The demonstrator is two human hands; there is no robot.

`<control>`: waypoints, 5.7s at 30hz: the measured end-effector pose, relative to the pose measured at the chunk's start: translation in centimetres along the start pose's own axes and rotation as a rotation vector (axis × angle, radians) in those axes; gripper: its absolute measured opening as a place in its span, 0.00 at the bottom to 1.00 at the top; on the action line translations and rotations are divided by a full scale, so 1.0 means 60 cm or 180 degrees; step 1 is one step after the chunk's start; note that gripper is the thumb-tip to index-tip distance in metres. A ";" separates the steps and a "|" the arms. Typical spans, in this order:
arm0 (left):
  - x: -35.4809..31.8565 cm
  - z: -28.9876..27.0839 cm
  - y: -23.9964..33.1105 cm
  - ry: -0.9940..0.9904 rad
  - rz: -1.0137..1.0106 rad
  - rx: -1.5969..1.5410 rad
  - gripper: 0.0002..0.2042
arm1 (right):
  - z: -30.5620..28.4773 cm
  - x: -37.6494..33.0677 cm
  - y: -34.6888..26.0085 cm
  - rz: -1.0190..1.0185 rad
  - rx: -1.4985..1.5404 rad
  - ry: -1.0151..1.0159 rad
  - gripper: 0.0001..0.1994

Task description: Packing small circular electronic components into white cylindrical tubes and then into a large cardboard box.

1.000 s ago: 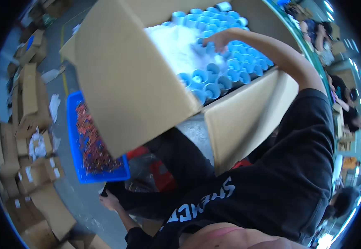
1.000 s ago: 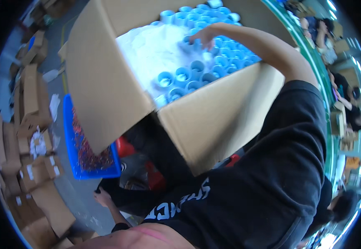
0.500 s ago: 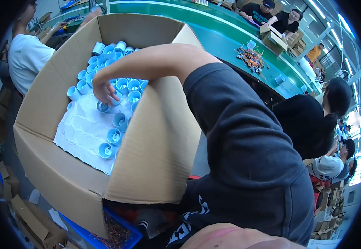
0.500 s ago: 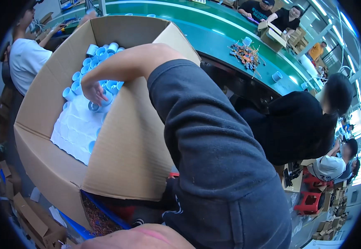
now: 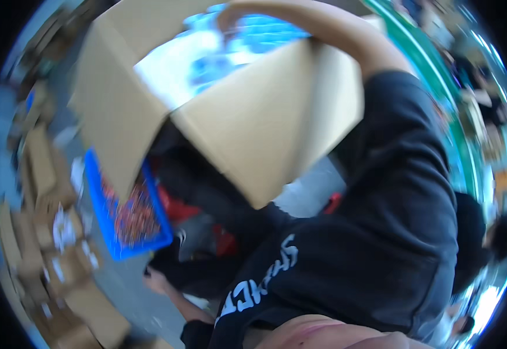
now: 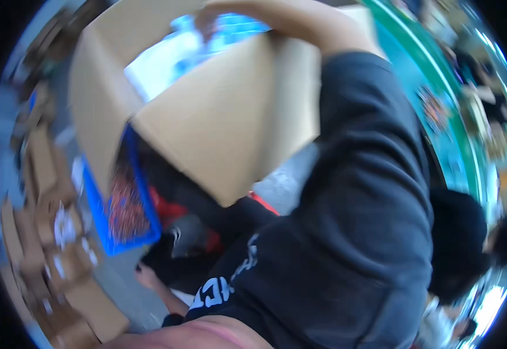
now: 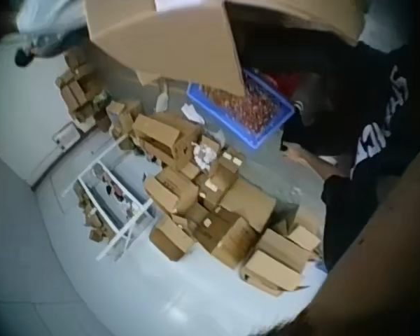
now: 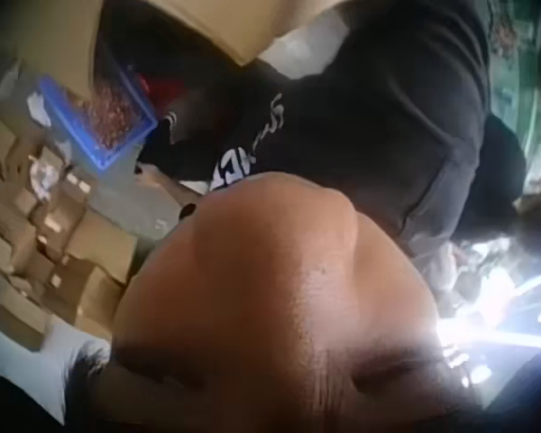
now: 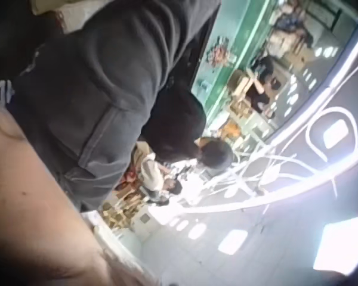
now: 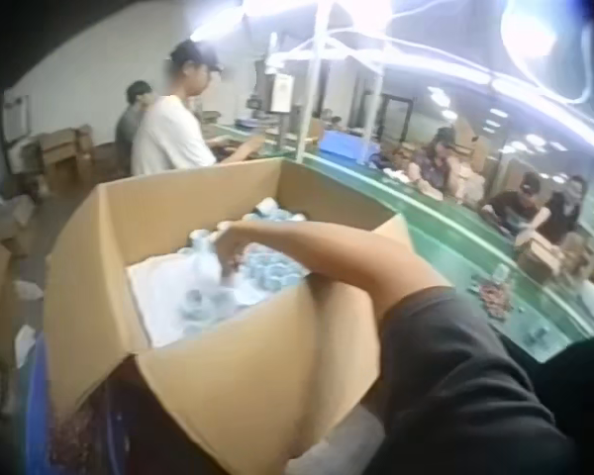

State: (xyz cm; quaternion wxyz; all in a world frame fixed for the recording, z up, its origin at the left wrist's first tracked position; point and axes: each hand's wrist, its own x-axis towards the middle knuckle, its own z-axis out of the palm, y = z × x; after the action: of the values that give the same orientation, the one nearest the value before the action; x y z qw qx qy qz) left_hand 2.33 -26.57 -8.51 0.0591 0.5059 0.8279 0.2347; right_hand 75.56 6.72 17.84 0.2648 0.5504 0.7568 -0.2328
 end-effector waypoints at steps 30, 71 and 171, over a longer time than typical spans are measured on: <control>0.052 0.001 -0.115 -0.0425 -0.0624 0.0990 0.24 | 0.017 0.051 -0.142 -0.0189 0.0016 0.1113 0.17; -0.006 -0.015 -0.036 0.0002 -0.1969 -0.0121 0.21 | 0.037 0.356 -0.857 -0.1130 -0.0777 0.1374 0.18; 0.306 -0.151 0.283 -0.0397 0.0126 -0.7144 0.26 | 0.033 0.136 -0.896 -0.3818 0.3417 0.2588 0.07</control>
State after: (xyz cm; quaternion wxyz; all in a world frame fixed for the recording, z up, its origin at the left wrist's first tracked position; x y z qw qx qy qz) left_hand 4.20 -7.26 9.65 0.5187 0.1903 0.1354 0.8224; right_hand 22.32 -4.11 14.28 -0.4819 0.1525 0.7415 -0.4412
